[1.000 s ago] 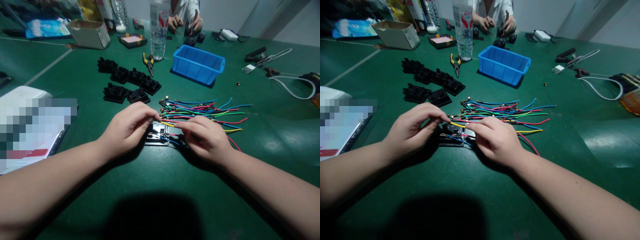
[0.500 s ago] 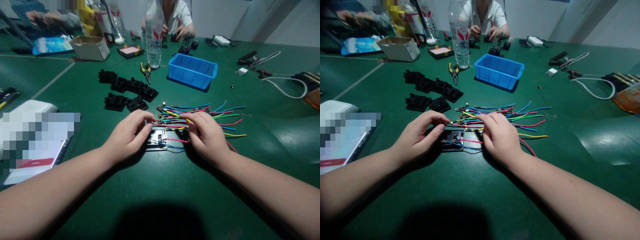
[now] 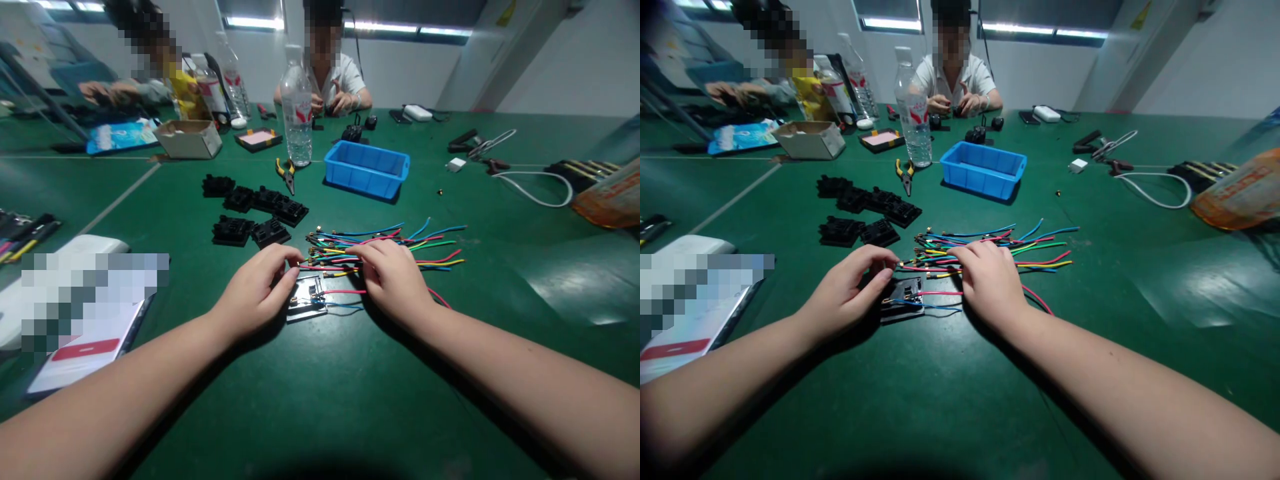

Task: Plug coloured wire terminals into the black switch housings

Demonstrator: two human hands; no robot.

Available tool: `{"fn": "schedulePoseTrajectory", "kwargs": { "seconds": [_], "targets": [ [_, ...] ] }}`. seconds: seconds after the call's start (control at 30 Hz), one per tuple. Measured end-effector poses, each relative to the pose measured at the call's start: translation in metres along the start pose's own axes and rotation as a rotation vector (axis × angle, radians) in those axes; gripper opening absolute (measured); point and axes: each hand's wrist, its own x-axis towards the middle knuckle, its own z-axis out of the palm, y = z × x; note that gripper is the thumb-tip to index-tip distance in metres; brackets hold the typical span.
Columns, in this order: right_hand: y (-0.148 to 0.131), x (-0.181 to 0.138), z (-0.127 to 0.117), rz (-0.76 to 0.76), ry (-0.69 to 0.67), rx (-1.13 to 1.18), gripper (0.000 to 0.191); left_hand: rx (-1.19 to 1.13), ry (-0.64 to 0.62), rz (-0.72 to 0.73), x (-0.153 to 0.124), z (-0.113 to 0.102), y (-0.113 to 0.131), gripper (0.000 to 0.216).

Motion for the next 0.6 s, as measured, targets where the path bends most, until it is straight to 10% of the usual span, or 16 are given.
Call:
{"fn": "schedulePoseTrajectory", "kwargs": {
  "seconds": [0.33,0.6],
  "targets": [
    [-0.0007,-0.0007,0.0020,-0.065,0.074,0.013,0.035,-0.070,-0.276,0.127,-0.0004,-0.0008,0.0047,0.037],
    [-0.0063,-0.0007,0.0014,-0.083,-0.137,0.001,0.013,-0.116,-0.345,0.173,0.0002,-0.0003,0.0010,0.032]
  ]
}}
